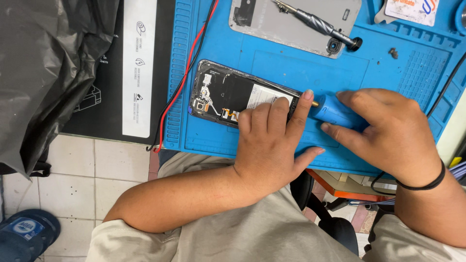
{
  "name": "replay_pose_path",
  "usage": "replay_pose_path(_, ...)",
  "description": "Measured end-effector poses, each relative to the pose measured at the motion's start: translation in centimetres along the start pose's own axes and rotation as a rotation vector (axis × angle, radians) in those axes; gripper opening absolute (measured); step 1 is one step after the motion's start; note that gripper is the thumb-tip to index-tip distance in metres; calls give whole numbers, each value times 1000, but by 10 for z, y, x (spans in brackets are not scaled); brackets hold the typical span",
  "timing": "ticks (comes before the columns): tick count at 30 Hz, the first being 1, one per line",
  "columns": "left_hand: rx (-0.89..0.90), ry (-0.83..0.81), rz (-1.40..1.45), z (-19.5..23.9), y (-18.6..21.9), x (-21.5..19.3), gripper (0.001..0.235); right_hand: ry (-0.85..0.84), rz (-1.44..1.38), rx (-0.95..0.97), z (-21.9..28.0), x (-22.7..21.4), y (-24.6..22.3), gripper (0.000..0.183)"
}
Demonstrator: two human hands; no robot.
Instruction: The person uses a screwdriver and a red pry tool to remove screws and pry open the back of a disassembled smartphone. They manipulate internal components and repeatedly insert and remove screws while working on the device's battery and circuitry.
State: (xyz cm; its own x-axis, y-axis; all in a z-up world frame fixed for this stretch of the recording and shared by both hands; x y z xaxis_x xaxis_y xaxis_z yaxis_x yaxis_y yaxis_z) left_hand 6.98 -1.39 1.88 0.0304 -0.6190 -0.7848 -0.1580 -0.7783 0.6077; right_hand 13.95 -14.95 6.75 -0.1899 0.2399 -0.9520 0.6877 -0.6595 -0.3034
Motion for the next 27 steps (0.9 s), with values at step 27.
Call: replay_pose_path(27, 4, -11, 73, 2, -2, -7, 96, 18, -2, 4, -14, -8, -15, 43)
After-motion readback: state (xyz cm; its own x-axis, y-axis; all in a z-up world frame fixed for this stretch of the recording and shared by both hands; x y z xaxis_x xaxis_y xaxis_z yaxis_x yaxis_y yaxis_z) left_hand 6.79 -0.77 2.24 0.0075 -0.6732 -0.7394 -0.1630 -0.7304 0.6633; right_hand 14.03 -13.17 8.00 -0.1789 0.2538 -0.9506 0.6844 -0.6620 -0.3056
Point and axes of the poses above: each hand's wrist, its own z-axis away from the middle knuckle, its own x-axis out of the palm, y = z × x, the point moved 7 cm from there along -z, towards the middle knuckle, and after that the axes turned 9 degrees about -x, right-handed, at the moved point
